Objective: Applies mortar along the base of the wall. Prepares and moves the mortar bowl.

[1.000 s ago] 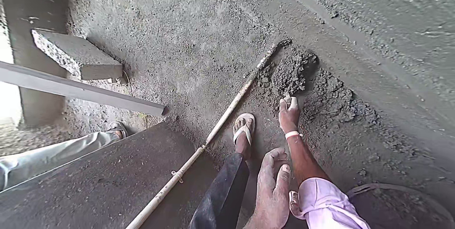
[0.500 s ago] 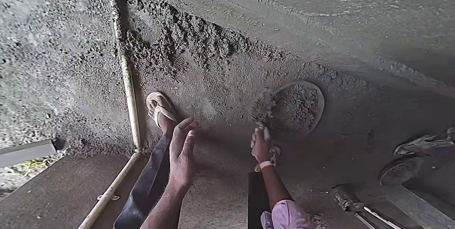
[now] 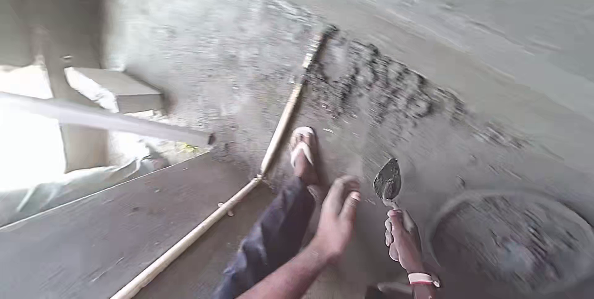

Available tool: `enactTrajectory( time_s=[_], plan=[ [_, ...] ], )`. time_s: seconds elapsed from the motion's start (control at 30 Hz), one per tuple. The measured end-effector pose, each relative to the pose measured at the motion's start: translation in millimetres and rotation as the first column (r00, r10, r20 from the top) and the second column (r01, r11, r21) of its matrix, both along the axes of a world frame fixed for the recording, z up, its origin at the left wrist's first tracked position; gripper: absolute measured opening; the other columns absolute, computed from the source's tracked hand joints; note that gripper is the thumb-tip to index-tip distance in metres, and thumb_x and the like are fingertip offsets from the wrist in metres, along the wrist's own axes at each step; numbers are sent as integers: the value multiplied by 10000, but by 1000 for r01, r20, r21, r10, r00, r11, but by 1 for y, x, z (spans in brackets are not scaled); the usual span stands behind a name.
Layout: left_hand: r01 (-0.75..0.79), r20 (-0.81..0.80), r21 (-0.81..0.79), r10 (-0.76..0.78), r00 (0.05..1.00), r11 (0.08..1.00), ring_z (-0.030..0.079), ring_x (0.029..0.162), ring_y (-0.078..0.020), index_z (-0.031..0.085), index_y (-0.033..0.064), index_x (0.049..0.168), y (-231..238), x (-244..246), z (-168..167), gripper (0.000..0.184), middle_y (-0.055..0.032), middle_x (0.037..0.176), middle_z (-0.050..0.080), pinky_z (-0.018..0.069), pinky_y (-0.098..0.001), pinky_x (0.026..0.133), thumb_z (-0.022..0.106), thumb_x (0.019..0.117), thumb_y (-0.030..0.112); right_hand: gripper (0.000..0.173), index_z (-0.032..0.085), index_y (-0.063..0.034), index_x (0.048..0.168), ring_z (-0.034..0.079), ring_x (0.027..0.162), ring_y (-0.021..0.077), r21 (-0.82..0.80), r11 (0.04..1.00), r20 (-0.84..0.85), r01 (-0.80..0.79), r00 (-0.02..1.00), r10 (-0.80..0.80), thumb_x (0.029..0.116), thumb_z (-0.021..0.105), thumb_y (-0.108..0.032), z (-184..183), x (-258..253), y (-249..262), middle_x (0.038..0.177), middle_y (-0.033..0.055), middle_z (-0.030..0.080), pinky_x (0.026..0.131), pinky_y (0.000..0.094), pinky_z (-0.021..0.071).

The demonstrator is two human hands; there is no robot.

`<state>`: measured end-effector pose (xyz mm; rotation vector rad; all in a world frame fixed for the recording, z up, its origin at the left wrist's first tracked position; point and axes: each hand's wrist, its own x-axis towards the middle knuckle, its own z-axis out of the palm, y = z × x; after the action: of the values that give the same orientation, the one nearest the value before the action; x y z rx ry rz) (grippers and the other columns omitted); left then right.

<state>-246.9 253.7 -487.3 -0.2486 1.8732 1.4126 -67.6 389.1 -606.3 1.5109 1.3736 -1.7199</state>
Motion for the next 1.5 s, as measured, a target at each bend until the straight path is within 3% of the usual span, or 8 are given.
enactTrajectory(
  time_s=[0.1,0.23,0.33,0.5,0.83,0.97,1.1,1.5],
  plan=[
    [-118,29,45,117,993,992,614,1195,-238,498,-93,1374,-3,-14,2,415,-211,1316,590,521,-385,1027,392,1039,128,368,584,8,1260,509,502,108,118,977,-87,-180,978,190,1086,464,-292,-12,-85,-34,668,18,532,483,305,494],
    [-295,59,49,292,955,954,611,1177,-221,515,-77,1359,-16,-37,2,397,-186,1296,594,525,-370,1007,403,1032,119,435,591,20,1348,656,1176,332,177,678,-100,-713,673,733,1078,513,-311,-44,-208,-59,1230,233,684,1045,515,490],
    [-412,116,58,403,908,910,608,1190,-230,496,-88,1367,-21,-55,4,392,-199,1301,588,522,-376,1026,400,1036,98,429,534,9,1345,683,935,370,38,339,-61,-940,337,940,1085,522,-332,-57,-293,-65,1082,250,665,853,550,549],
    [-482,180,67,465,867,874,597,1220,-246,482,-85,1394,-25,-84,12,426,-209,1343,573,512,-385,1040,399,1031,122,359,570,-56,1266,605,570,260,-10,220,-14,-975,220,975,1079,546,-362,-73,-390,-23,816,171,628,565,439,559],
    [-500,158,92,483,861,861,606,1203,-238,488,-95,1378,-24,-111,16,401,-211,1321,582,519,-375,1033,401,1033,91,416,492,-59,1377,580,603,251,145,721,21,-678,730,683,1116,410,-372,-62,-338,-21,824,147,583,578,462,546],
    [-514,175,73,496,850,855,599,1215,-235,486,-95,1380,-28,-116,16,414,-211,1341,573,514,-372,1037,399,1024,98,364,574,-3,1340,691,912,378,170,479,24,-861,489,872,1088,519,-261,-64,-320,-68,1045,256,686,864,562,540],
    [-490,189,83,469,863,868,597,1223,-238,479,-94,1392,-26,-112,17,422,-211,1351,572,512,-380,1041,395,1028,104,351,593,-96,1317,613,642,263,-57,235,-32,-970,237,971,1083,539,-351,-70,-367,-30,881,175,647,619,458,545],
    [-486,160,97,469,869,868,604,1214,-238,487,-85,1383,-28,-114,15,408,-197,1335,582,522,-379,1032,400,1037,113,405,491,-73,1406,540,539,202,151,823,-94,-548,820,564,1113,433,-346,-66,-348,-28,767,103,559,528,403,526]
  ],
)
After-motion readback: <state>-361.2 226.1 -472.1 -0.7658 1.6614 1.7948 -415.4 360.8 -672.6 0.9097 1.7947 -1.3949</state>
